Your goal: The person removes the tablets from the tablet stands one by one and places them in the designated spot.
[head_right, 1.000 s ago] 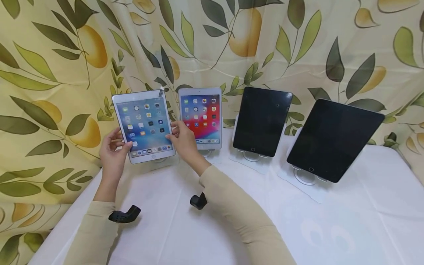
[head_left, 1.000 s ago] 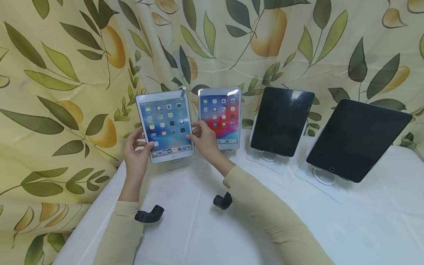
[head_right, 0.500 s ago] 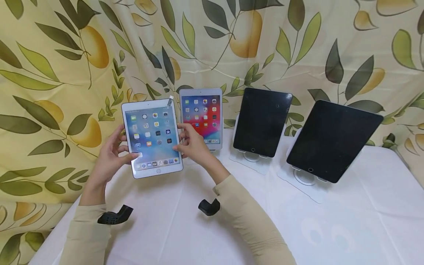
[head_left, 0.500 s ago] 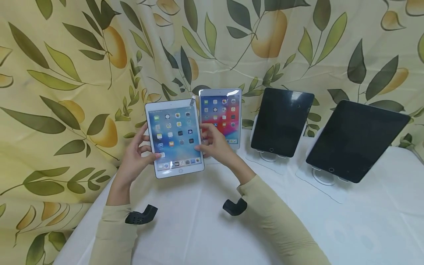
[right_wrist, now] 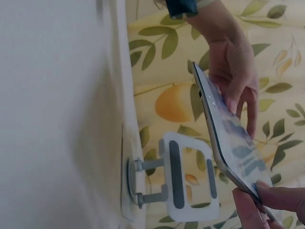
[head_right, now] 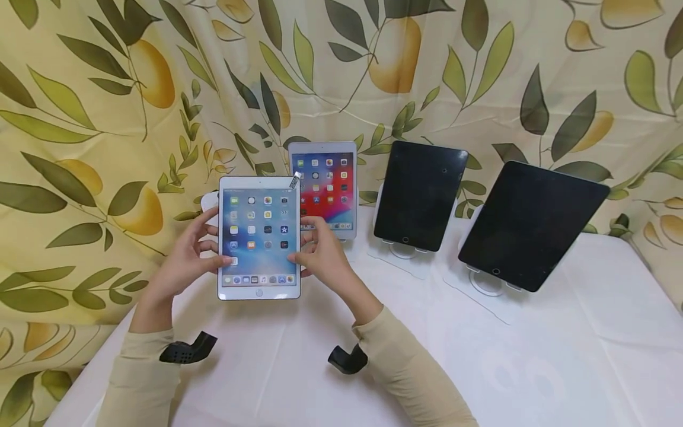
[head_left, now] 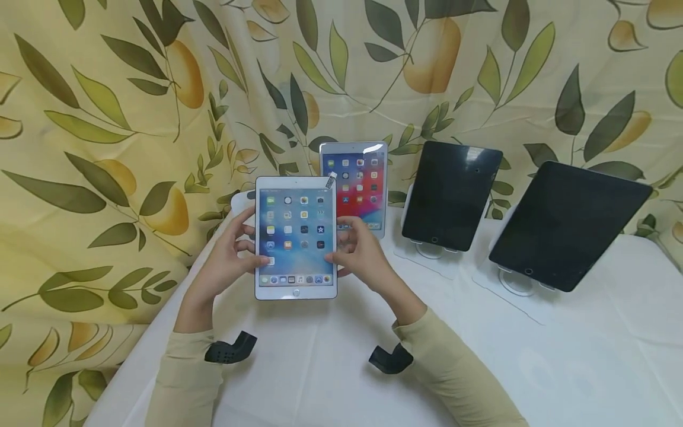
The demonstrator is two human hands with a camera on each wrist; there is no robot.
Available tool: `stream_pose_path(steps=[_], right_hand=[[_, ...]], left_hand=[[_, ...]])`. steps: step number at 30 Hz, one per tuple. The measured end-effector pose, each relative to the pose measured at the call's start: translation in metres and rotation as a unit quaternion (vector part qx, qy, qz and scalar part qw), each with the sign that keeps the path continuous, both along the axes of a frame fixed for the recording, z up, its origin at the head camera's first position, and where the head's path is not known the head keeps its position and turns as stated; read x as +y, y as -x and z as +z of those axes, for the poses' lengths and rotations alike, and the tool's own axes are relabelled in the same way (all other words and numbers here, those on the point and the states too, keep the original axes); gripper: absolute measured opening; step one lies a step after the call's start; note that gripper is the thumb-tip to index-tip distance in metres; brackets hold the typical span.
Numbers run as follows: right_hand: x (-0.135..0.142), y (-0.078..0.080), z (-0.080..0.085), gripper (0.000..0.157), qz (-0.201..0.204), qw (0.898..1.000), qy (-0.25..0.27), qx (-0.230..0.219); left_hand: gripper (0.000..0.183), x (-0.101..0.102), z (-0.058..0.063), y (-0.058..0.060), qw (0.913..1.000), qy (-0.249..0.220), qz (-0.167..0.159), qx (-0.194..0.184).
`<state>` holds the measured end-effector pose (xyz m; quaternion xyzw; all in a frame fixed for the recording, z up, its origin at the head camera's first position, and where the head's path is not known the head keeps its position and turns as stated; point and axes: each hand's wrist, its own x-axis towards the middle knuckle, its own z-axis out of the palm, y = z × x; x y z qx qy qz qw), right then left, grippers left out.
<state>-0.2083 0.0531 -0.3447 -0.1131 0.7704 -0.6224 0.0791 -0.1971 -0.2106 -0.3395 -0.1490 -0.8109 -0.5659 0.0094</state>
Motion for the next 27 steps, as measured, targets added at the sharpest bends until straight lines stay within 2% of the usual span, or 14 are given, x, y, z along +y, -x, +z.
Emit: stream_pose_path(steps=[7, 13, 20, 27], right_hand=[[-0.003, -0.02, -0.013, 0.07, -0.027, 0.998, 0.005, -0.055], [-0.006, -0.03, -0.026, 0.071, -0.037, 0.995, 0.001, -0.092], [-0.011, -0.041, -0.034, 0.071, -0.002, 0.993, -0.035, -0.117], [-0.017, -0.046, -0.044, 0.071, 0.027, 0.989, -0.069, -0.125]], left_hand=[[0.094, -0.002, 0.003, -0.011, 0.996, 0.055, -0.012, -0.069], [0.095, -0.004, -0.001, -0.013, 0.989, 0.098, -0.039, -0.103], [0.099, -0.005, -0.01, -0.011, 0.9739, 0.142, -0.056, -0.168], [0.098, 0.002, -0.022, -0.009, 0.9596, 0.207, -0.041, -0.186]])
